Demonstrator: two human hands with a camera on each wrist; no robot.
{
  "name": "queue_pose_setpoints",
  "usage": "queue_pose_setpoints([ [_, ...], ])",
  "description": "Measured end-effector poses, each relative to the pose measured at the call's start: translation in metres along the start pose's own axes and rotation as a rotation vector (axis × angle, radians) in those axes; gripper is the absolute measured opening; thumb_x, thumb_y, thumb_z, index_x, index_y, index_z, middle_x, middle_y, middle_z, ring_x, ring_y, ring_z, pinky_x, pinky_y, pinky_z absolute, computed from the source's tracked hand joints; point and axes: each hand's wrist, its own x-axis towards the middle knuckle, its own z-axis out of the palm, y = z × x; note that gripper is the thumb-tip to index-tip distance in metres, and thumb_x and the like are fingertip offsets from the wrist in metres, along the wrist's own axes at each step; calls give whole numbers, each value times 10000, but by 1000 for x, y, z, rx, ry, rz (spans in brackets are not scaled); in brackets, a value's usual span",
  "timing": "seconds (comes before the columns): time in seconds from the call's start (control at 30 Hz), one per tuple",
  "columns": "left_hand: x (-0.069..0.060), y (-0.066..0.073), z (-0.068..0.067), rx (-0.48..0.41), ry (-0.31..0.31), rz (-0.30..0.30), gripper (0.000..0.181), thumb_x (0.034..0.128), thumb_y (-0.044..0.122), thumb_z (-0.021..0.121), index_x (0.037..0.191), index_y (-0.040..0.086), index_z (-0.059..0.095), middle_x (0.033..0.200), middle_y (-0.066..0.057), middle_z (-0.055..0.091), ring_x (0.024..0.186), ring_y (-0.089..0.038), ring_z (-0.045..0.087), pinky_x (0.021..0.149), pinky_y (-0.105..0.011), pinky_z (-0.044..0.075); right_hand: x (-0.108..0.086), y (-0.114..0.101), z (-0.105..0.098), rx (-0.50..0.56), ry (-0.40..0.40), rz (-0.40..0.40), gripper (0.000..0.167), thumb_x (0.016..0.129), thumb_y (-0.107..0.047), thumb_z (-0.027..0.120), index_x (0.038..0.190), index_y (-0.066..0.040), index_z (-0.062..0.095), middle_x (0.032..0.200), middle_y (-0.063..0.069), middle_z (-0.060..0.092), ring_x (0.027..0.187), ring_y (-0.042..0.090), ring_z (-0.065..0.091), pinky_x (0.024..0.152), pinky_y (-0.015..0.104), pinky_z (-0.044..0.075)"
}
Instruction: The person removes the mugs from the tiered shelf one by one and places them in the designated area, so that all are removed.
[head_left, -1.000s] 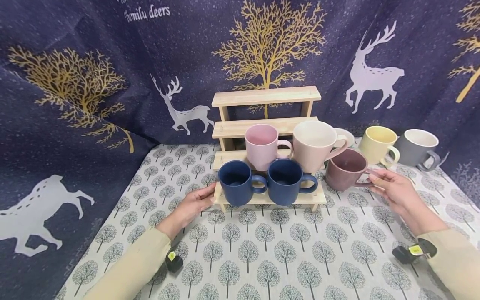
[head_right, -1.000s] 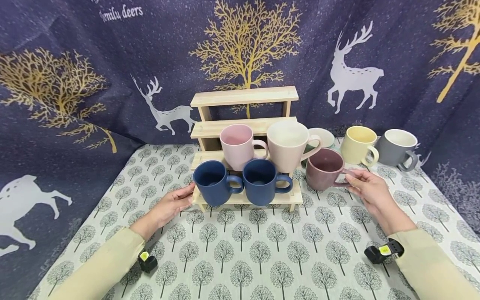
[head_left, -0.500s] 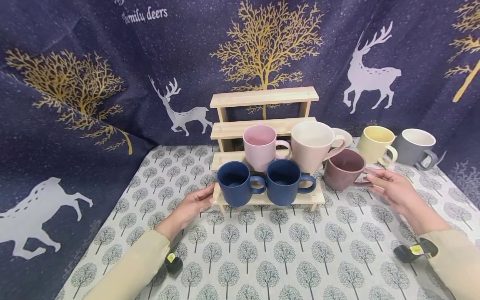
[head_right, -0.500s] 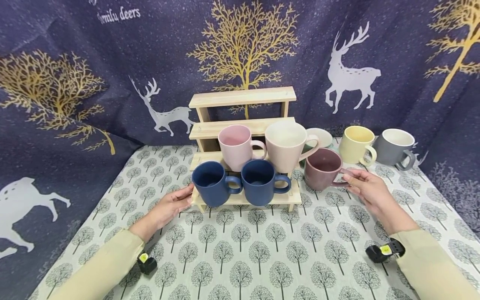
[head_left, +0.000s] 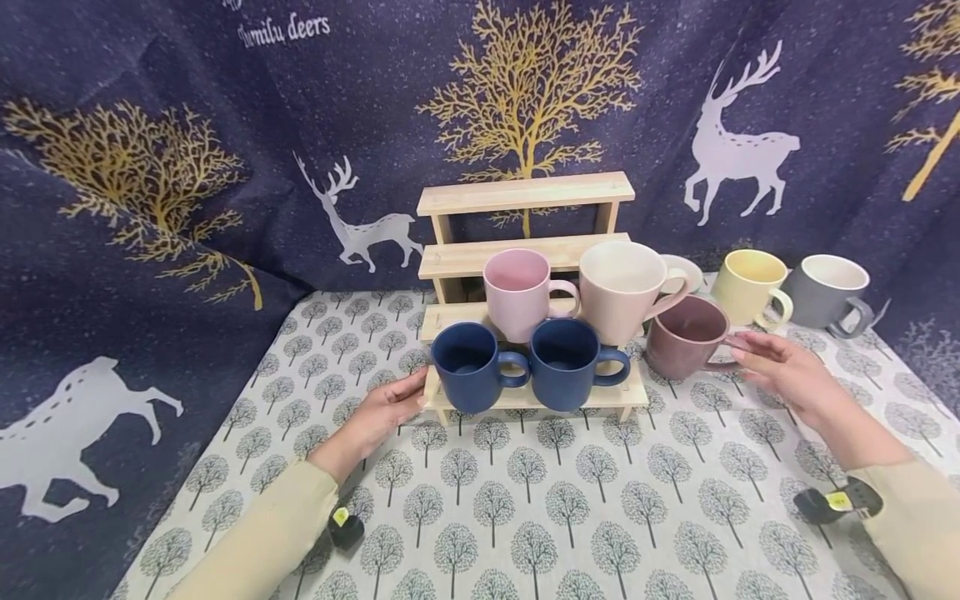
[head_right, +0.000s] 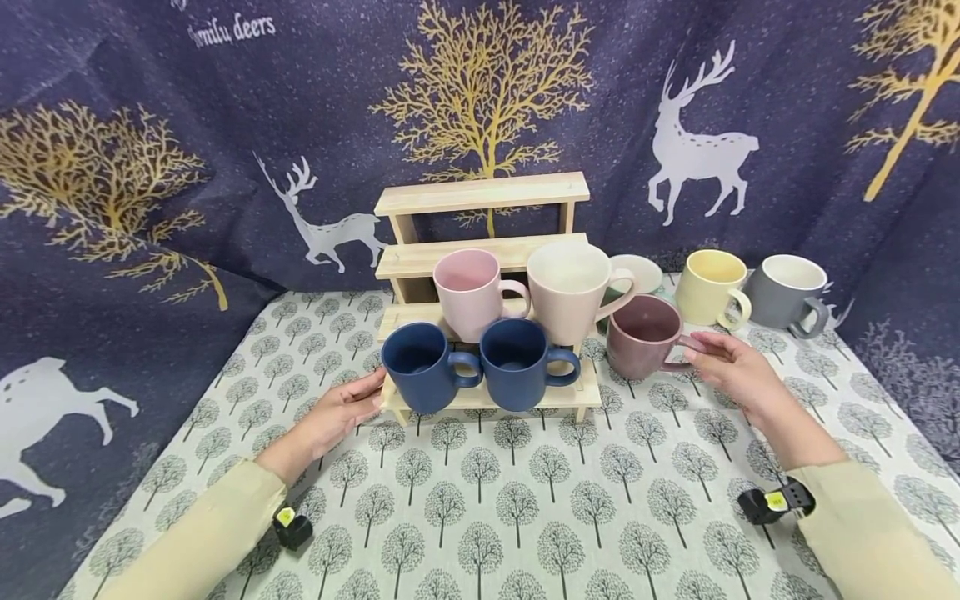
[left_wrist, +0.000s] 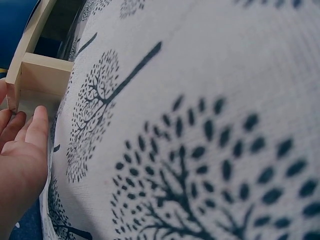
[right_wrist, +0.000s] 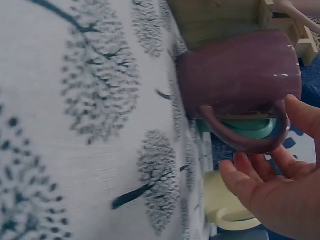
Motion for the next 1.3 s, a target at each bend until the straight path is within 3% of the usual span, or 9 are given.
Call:
queue_pose_setpoints([
  [0.17,1,-1,0,1,-5,-2,686,995,29,545,1588,-20,204,1678,-212,198,1550,-393,265,1160,-205,415,-2,-10,-2,-201,62,-43,290,1051,-137,552,1187,-388,502,1055,-428,559,927,-216,577,771,18,543],
  [0.27,1,-1,0,-1,-8,2,685,995,25,540,1590,-17,204,1681,-207,194,1552,-390,267,1166,-214,412,-3,-18,-1,-263,119,-84,302,1047,-154,564,1194,-409,495,1055,-435,543,952,-265,534,792,-27,485],
  [0.37,0,-2,-1,-7,-9,2,685,992,21,537,1590,-16,204,1680,-208,196,1551,-389,267,1170,-224,411,-2,-28,4,-254,175,-132,333,1034,-138,587,1172,-434,523,1049,-435,568,962,-281,531,793,-46,424],
  [0.47,0,-3,-2,0,-15,9,686,994,23,536,1589,-21,197,1678,-215,191,1556,-397,248,1180,-233,405,1,-39,9,-156,181,-199,372,1019,-75,593,1140,-426,578,1057,-394,631,972,-248,575,804,-48,414],
  [0.67,0,-3,-3,-7,-8,3,684,992,12,530,1590,-17,201,1682,-213,188,1560,-391,246,1172,-222,406,6,-57,20,4,106,-278,386,1012,-11,570,1153,-355,675,1094,-316,714,1015,-180,631,845,-39,466],
  [0.93,0,-1,-2,-5,-11,14,674,993,4,523,1587,-24,205,1683,-211,181,1550,-398,262,1155,-210,426,18,-71,41,310,-31,-325,372,1006,80,512,1134,-180,745,1091,-96,786,1015,-16,728,831,118,616],
  [1.1,0,-1,-2,1,-9,19,672,995,7,526,1585,-28,207,1682,-214,182,1547,-402,265,1157,-214,424,28,-75,53,382,-81,-363,370,998,108,499,1143,-127,745,1082,-36,788,1010,40,746,844,163,634],
  [1.3,0,0,-1,7,-4,16,670,996,17,541,1582,-25,220,1677,-215,200,1541,-405,271,1139,-175,435,34,-78,61,401,-82,-372,350,996,93,524,1127,-131,758,1064,-33,777,978,44,740,828,164,636],
])
